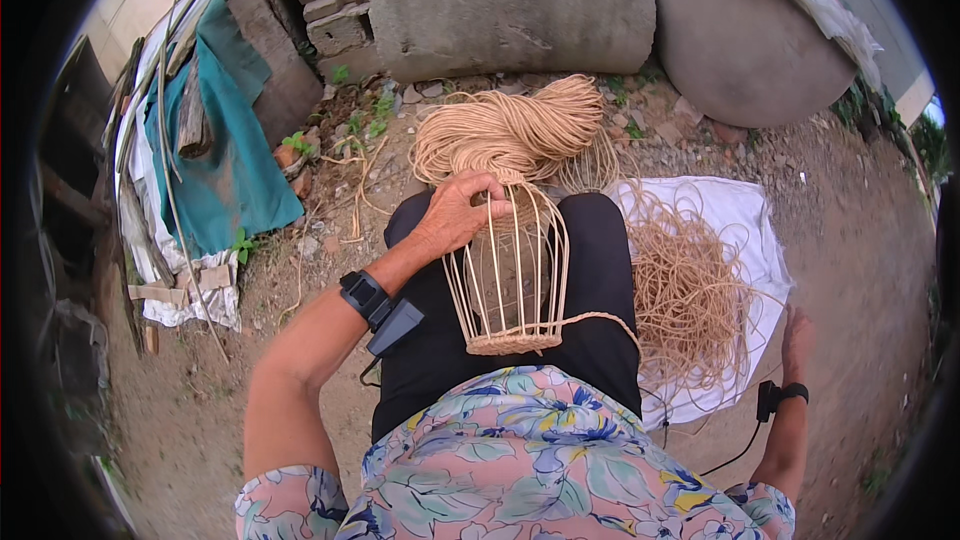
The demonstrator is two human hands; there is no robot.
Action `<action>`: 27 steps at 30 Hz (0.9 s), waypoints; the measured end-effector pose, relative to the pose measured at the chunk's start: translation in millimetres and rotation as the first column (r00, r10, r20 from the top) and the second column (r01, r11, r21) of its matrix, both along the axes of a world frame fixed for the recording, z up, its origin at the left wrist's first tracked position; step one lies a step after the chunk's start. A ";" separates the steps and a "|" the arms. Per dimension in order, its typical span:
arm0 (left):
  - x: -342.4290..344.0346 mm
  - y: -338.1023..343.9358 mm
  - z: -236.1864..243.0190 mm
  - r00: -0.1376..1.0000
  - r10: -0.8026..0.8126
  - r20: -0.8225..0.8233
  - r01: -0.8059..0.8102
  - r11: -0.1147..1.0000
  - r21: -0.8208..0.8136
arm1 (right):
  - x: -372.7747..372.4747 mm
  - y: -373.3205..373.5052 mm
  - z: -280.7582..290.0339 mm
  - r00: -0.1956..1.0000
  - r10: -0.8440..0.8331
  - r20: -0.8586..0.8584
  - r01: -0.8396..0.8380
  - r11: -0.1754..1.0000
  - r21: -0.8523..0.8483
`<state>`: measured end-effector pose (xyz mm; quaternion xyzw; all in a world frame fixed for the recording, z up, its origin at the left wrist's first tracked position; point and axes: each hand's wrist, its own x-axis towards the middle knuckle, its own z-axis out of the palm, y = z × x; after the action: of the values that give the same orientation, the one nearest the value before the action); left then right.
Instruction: Weaving a rattan or vine structure into a basket shape by hand.
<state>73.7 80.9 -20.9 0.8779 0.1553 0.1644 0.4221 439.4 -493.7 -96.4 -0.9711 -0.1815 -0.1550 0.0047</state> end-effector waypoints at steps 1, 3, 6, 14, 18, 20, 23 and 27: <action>-5.9 8.1 -9.1 0.998 0.009 0.060 -0.007 0.999 -0.032 | 8.2 -20.8 -0.9 0.990 -0.134 -0.040 0.133 0.991 -0.029; -11.7 11.8 -25.0 0.989 0.074 0.124 -0.077 0.997 0.017 | -1.6 -12.8 -0.6 1.000 0.001 -0.018 -0.002 0.999 -0.046; -22.8 15.8 -36.7 0.981 0.129 0.146 -0.136 0.990 0.039 | -54.3 81.6 42.3 0.689 0.360 -0.629 -0.054 0.891 0.451; -60.7 -51.0 36.4 0.991 0.012 0.135 -0.063 0.923 0.380 | -255.6 258.7 102.5 -0.401 0.662 -0.633 0.191 0.736 0.649; -84.5 -107.1 34.4 0.980 -0.179 0.086 0.129 0.903 0.409 | -273.3 287.7 69.4 -0.213 0.907 -0.364 0.623 0.413 0.665; -83.6 -115.5 28.7 0.985 -0.153 0.077 0.107 0.901 0.421 | -276.3 301.7 71.5 -0.171 0.977 -0.131 0.786 0.215 0.580; -79.3 -114.9 22.9 0.986 -0.147 0.078 0.096 0.887 0.452 | -266.6 300.5 68.5 -0.142 0.969 -0.204 0.693 0.244 0.678; -72.5 -116.4 19.8 0.969 -0.218 0.115 0.142 0.877 0.460 | -259.6 280.3 66.1 -0.108 0.919 -0.379 0.584 0.367 0.724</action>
<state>1.2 -35.6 -1.2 0.9456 -0.0043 0.2269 0.2333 179.8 -213.4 -30.4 -0.4730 -0.1873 0.5371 0.6728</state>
